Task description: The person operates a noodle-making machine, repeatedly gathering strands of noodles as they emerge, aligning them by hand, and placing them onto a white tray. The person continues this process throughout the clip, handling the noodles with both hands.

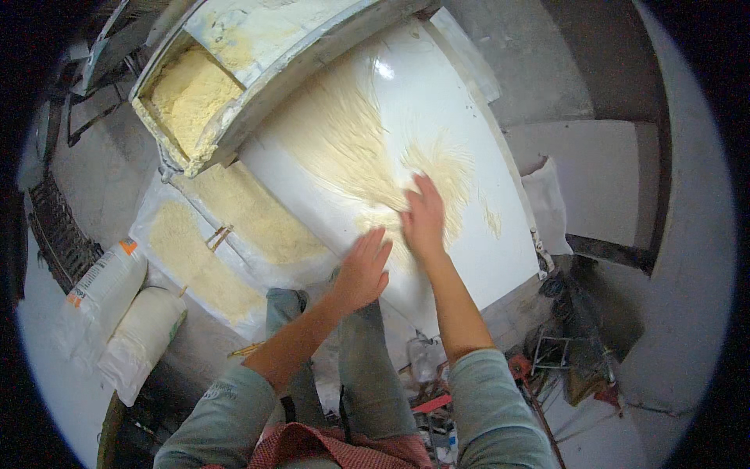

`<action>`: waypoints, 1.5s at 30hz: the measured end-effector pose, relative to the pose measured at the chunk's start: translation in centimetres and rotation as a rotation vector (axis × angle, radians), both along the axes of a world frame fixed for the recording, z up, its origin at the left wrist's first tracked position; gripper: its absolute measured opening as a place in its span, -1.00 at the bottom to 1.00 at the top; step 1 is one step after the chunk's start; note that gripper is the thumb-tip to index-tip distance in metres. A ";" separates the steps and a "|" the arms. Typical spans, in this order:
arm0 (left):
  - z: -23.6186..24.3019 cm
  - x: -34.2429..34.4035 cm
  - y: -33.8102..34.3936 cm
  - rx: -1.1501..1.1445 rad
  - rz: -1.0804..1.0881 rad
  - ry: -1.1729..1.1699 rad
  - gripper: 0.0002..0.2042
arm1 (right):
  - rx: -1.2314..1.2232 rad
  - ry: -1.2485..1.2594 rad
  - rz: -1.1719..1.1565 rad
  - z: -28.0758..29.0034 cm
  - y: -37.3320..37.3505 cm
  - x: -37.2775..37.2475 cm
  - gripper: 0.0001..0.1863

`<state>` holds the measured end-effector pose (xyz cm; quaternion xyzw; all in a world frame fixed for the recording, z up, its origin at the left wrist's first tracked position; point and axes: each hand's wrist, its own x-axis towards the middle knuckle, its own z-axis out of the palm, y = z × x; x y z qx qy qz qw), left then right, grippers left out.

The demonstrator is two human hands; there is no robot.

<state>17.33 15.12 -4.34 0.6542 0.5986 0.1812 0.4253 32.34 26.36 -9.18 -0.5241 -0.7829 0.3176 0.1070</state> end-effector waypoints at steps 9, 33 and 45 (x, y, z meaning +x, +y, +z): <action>3.1 -2.2 -9.4 -0.363 0.096 -0.088 -0.50 | -0.358 -0.195 -0.993 1.5 -7.7 11.0 -0.54; 7.5 -24.1 -22.7 0.031 0.597 -0.652 -0.77 | -1.150 0.030 1.605 40.7 -9.4 -41.0 -0.70; 3.5 -38.8 -59.4 -0.668 1.616 -0.381 -0.42 | 0.140 0.145 2.075 27.0 -37.8 -75.2 -0.74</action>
